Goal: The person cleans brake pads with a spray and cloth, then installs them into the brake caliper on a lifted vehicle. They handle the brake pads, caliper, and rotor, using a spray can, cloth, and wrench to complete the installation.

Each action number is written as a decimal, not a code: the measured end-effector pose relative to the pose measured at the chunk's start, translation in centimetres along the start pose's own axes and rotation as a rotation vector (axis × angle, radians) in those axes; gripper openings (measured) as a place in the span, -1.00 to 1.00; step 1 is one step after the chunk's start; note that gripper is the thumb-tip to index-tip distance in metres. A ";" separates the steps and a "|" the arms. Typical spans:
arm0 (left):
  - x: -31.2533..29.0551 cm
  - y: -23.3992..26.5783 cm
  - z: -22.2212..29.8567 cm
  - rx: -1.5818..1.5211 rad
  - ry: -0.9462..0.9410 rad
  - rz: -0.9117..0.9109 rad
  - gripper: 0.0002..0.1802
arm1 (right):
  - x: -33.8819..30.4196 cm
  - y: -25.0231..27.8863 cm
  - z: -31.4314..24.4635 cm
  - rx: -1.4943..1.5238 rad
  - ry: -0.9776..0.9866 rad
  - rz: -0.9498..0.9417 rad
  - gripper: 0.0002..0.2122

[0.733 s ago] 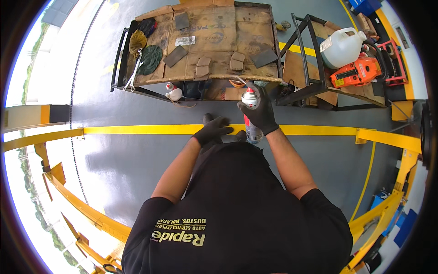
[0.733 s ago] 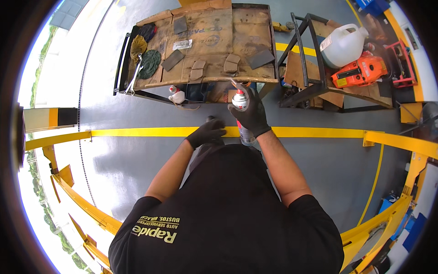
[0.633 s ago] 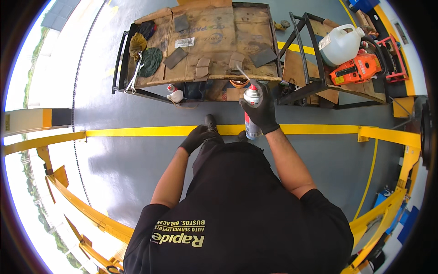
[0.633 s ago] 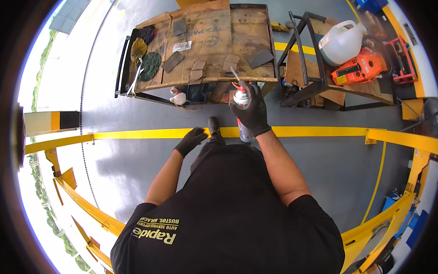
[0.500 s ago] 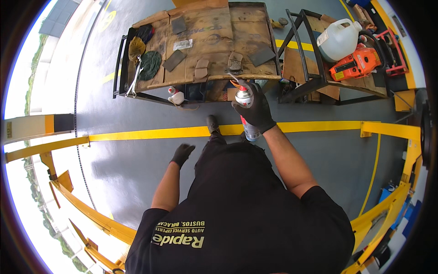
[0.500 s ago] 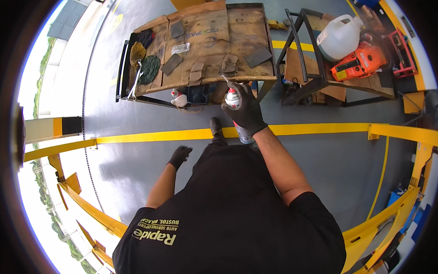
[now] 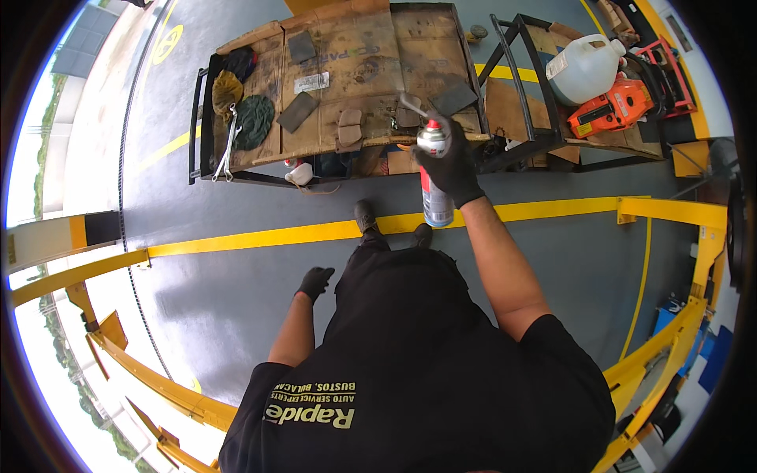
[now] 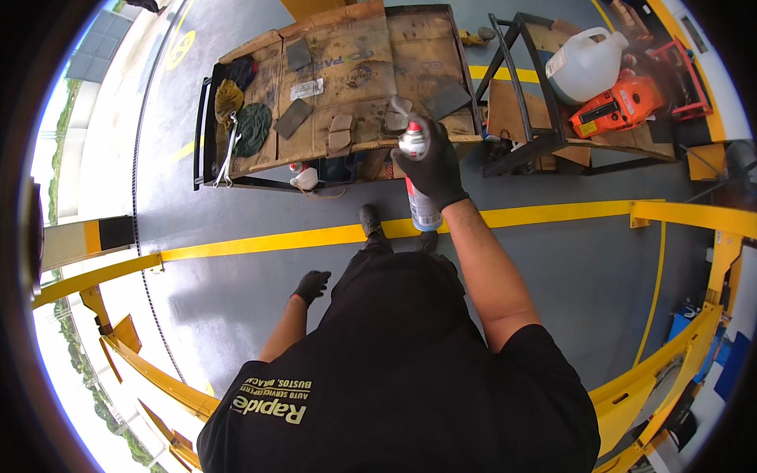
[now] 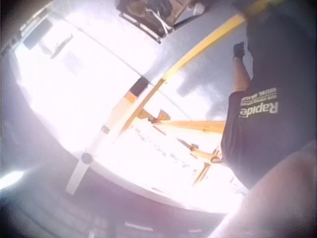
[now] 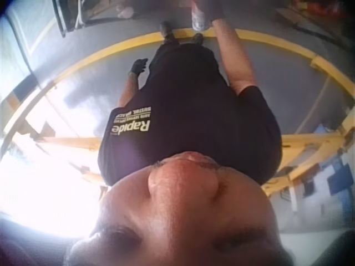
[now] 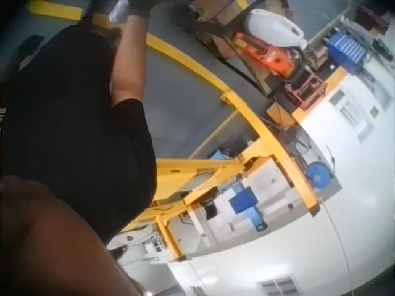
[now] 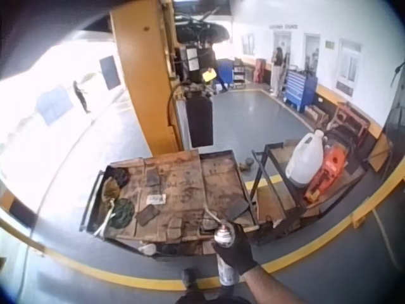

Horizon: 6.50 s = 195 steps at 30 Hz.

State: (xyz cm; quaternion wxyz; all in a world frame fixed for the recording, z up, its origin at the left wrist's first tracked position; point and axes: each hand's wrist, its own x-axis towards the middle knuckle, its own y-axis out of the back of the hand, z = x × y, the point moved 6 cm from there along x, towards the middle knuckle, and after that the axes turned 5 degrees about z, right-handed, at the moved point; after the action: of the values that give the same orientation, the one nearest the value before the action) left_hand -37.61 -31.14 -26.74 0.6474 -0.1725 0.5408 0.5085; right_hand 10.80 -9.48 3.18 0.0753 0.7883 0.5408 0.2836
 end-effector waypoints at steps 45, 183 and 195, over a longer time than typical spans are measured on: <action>7.0 6.6 5.3 0.183 -0.178 -0.155 -0.53 | 0.5 -7.3 -6.4 0.034 -0.055 -0.405 -0.34; -2.1 46.4 29.5 -0.010 -1.242 0.243 -0.59 | 4.6 -52.8 -29.1 -0.241 0.256 -0.440 0.03; 7.1 61.9 23.4 -0.674 -0.812 -0.434 -0.46 | 3.0 -53.9 -18.7 -0.713 -0.319 -0.259 -0.13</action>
State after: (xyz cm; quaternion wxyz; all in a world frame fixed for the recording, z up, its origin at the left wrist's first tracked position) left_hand -78.39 16.50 -4.39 0.8022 -0.2674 0.0088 0.5337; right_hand -42.01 11.51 -3.14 0.4616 0.6724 0.4847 0.3159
